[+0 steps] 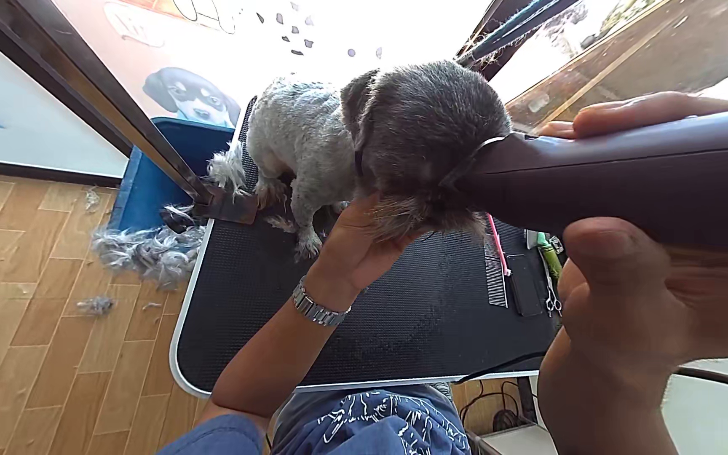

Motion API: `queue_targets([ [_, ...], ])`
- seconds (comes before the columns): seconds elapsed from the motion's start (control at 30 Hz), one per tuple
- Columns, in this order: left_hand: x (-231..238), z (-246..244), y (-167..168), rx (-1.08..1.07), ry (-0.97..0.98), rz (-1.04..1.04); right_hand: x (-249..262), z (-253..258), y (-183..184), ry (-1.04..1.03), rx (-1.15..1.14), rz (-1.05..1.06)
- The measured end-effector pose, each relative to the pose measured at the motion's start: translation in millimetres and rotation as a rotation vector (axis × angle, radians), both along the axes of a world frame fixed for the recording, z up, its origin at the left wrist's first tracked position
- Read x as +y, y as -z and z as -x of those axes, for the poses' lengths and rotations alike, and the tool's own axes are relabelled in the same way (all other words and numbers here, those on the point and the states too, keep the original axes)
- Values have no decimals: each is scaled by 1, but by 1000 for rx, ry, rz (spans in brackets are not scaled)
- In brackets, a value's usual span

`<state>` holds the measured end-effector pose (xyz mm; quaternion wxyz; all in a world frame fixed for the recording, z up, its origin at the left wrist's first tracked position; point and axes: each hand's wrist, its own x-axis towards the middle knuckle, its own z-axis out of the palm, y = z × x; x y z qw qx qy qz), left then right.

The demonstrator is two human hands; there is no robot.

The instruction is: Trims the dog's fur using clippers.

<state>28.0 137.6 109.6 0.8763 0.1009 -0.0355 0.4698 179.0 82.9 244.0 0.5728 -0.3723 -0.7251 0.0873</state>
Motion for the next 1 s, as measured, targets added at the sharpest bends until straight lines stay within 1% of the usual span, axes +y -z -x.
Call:
queue_targets([
  [0.1,0,2,-4,27,18,52,0,-7,-1,2,23,-12],
  [0.2,1,2,-2,11,-11,-20,1,-7,-1,45,-14,-22],
  [0.37,1,1,-1,-1,-15,-15,3,-8,-1,-49,55,35],
  [0.47,2,2,0,-8,-18,-26,3,-11,-1,-17,29,2],
  [0.57,3,3,-2,1,-9,10,4,-7,1,-21,-9,29],
  [0.7,3,3,0,-28,-15,-18,4,-11,1,-47,31,27],
  [0.77,3,3,0,-24,-18,-12,5,-9,0,-28,13,15],
  [0.87,5,2,1,-36,-14,-37,4,-5,-1,-50,-16,49],
  [0.93,6,3,0,-58,-14,-49,4,-8,-1,-85,28,59],
  [1.0,7,6,-3,-94,-6,-52,5,-12,-2,-71,38,31],
])
